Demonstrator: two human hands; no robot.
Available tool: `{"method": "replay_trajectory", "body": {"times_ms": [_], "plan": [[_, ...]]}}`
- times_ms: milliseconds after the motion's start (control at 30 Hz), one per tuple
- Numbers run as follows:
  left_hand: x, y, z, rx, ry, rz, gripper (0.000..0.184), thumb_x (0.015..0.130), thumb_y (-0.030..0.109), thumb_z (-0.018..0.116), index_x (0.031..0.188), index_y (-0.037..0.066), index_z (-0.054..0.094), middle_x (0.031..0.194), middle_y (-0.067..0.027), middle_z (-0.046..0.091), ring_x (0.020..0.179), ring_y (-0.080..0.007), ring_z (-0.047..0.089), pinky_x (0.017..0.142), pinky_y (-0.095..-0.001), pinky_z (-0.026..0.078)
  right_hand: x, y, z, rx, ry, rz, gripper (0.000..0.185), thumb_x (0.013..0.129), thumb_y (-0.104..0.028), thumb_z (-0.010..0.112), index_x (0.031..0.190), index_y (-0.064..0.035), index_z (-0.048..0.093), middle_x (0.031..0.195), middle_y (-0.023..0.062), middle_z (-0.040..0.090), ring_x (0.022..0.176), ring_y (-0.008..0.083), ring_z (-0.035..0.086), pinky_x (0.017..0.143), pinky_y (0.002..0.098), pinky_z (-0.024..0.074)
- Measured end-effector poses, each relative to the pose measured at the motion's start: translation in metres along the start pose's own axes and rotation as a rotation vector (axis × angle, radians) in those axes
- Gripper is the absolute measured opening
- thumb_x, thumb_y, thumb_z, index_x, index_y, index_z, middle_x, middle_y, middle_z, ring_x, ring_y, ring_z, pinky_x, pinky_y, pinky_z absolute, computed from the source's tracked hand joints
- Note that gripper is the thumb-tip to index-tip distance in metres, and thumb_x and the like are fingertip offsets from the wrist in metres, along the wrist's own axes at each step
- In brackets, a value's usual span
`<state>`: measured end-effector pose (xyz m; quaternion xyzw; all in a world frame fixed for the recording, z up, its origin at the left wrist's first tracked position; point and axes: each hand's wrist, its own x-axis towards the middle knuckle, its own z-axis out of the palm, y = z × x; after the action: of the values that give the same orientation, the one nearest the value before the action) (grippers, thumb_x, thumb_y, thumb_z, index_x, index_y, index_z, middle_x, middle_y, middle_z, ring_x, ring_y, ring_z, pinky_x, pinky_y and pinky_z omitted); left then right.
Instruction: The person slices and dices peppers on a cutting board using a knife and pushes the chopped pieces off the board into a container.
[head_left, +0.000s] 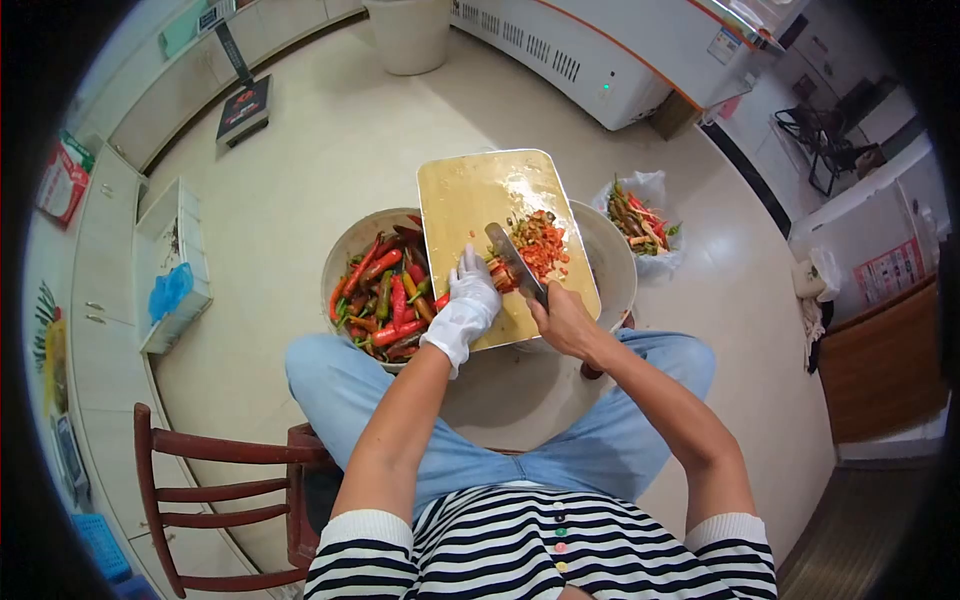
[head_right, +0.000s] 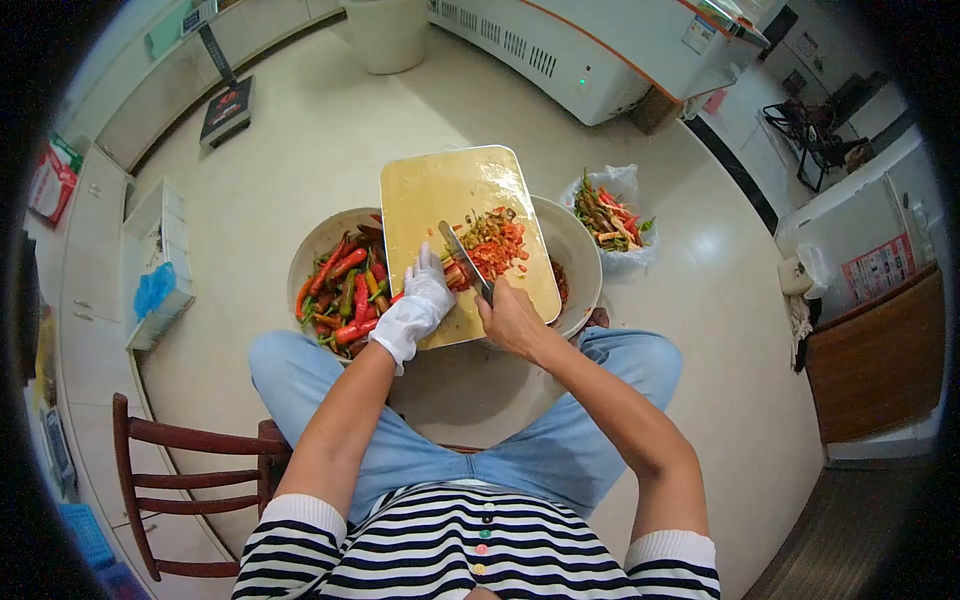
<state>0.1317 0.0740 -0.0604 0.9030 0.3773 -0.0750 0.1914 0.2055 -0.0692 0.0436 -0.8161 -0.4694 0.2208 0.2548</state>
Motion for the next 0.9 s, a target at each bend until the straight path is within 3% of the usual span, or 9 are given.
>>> {"method": "replay_trajectory", "body": {"times_ms": [233, 500, 567, 600, 667, 900], "plan": [[-0.007, 0.003, 0.0, 0.009, 0.044, -0.001, 0.063, 0.084, 0.02, 0.047, 0.138, -0.003, 0.024, 0.147, -0.0215, 0.011, 0.137, -0.0327, 0.013, 0.108, -0.0487, 0.015, -0.01, 0.0, -0.008, -0.037, -0.128, 0.079, 0.033, 0.085, -0.019, 0.054, 0.083, 0.0139, 0.049, 0.073, 0.0353, 0.056, 0.075, 0.0477, 0.058, 0.066, 0.0481, 0.0457], [-0.008, 0.007, -0.009, 0.083, -0.053, -0.009, 0.071, 0.081, 0.025, 0.05, 0.139, -0.004, 0.02, 0.147, -0.0224, 0.01, 0.137, -0.0349, 0.009, 0.109, -0.0498, 0.012, 0.03, 0.014, 0.02, 0.026, -0.215, 0.208, 0.034, 0.085, -0.021, 0.055, 0.077, 0.0126, 0.055, 0.079, 0.0349, 0.057, 0.081, 0.0463, 0.059, 0.07, 0.0478, 0.0462], [-0.008, 0.006, -0.009, 0.077, -0.049, -0.01, 0.072, 0.081, 0.025, 0.05, 0.139, -0.004, 0.019, 0.147, -0.0225, 0.009, 0.138, -0.0348, 0.009, 0.109, -0.0497, 0.012, 0.036, 0.032, 0.036, 0.06, -0.128, 0.07, 0.034, 0.088, -0.023, 0.053, 0.079, 0.0099, 0.047, 0.057, 0.0205, 0.054, 0.039, 0.0286, 0.054, 0.04, 0.0394, 0.0435], [-0.009, 0.006, -0.007, 0.074, -0.053, -0.001, 0.072, 0.081, 0.025, 0.05, 0.139, -0.005, 0.019, 0.147, -0.0225, 0.009, 0.138, -0.0347, 0.008, 0.109, -0.0496, 0.012, 0.03, 0.027, 0.033, 0.064, -0.126, 0.073, 0.034, 0.088, -0.023, 0.053, 0.079, 0.0099, 0.047, 0.057, 0.0205, 0.054, 0.039, 0.0286, 0.054, 0.04, 0.0394, 0.0435], [-0.006, 0.006, -0.006, 0.087, -0.045, -0.001, 0.071, 0.081, 0.024, 0.049, 0.139, -0.005, 0.019, 0.147, -0.0227, 0.009, 0.138, -0.0348, 0.008, 0.109, -0.0497, 0.011, 0.022, 0.018, 0.021, 0.052, -0.056, 0.097, 0.034, 0.085, -0.021, 0.056, 0.082, 0.0128, 0.052, 0.073, 0.0341, 0.056, 0.075, 0.048, 0.058, 0.067, 0.0481, 0.0457], [-0.005, 0.004, 0.003, 0.053, -0.007, 0.007, 0.064, 0.084, 0.019, 0.044, 0.138, -0.005, 0.021, 0.147, -0.0226, 0.009, 0.138, -0.0359, 0.007, 0.108, -0.0506, 0.011, -0.01, 0.0, -0.007, -0.044, -0.08, 0.046, 0.033, 0.085, -0.018, 0.055, 0.083, 0.0143, 0.049, 0.072, 0.0352, 0.055, 0.073, 0.0479, 0.058, 0.066, 0.0482, 0.0457]]}}
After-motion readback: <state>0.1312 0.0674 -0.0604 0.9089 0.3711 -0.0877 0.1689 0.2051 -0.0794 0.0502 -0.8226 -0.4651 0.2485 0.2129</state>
